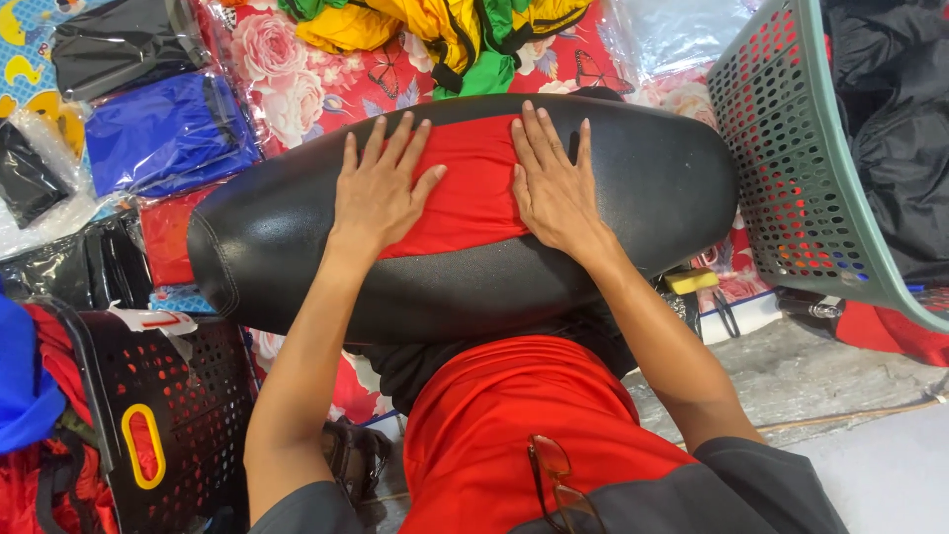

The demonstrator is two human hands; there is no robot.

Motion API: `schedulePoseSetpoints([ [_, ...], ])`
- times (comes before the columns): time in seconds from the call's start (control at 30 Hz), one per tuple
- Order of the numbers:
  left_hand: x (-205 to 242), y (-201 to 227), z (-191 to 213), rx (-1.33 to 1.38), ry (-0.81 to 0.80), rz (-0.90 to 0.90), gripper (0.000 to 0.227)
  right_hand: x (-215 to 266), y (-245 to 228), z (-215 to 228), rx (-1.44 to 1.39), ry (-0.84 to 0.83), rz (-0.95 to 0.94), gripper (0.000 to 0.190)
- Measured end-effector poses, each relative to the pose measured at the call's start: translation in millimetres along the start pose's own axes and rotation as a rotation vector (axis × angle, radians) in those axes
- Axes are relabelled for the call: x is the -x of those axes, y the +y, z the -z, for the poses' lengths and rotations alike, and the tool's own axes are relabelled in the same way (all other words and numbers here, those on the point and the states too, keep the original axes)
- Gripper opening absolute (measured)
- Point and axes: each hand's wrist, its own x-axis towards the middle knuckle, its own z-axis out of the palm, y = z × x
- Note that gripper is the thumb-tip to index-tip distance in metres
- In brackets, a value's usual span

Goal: The person folds a red cloth item and a black cloth item on a black surface and places the red item into a clear plastic bag.

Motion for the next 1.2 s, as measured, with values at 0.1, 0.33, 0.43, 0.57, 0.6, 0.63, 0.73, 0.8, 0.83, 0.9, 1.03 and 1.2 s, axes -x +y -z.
schedulePoseSetpoints([
  [0.1,3,-7,-2,-0.013,-0.007,0.061,0.066,1,1,1,-0.009,-0.012,-0.008,0.055],
  [0.33,11,-7,5,0.027,0.001,0.094,0.066,2,7,16,-0.052,-0.110,0.014,0.056],
  [0.43,12,-11,-1,-0.012,0.017,0.078,0.068,3,5,13,0.014,-0.092,0.024,0.057],
  [0.57,4,-30,-13,-0.104,0.079,0.078,0.072,2,9,8,0.013,-0.068,0.039,0.058],
  [0.6,2,-35,-16,-0.153,0.120,0.077,0.072,2,10,6,0.019,-0.063,0.047,0.058],
  [0.63,-1,-28,-9,-0.156,0.120,0.072,0.072,2,11,6,0.017,-0.060,0.042,0.058],
  [0.73,-10,2,2,-0.151,0.325,-0.023,0.057,2,10,5,0.010,-0.047,0.058,0.058],
  [0.8,-22,35,-2,-0.059,0.455,-0.258,0.057,2,10,5,0.019,-0.038,0.072,0.058],
  [0.83,-25,53,-7,-0.059,0.457,-0.256,0.057,4,14,2,0.020,-0.037,0.074,0.058],
  [0.9,-31,86,-16,-0.069,0.459,-0.439,0.067,7,22,-4,0.054,-0.011,0.123,0.060],
  [1.03,-40,93,-45,0.000,0.316,-0.389,0.072,4,11,8,0.038,-0.025,0.082,0.061],
  [1.2,-35,82,-51,-0.002,0.234,-0.353,0.079,5,5,13,0.061,-0.061,0.073,0.059],
])
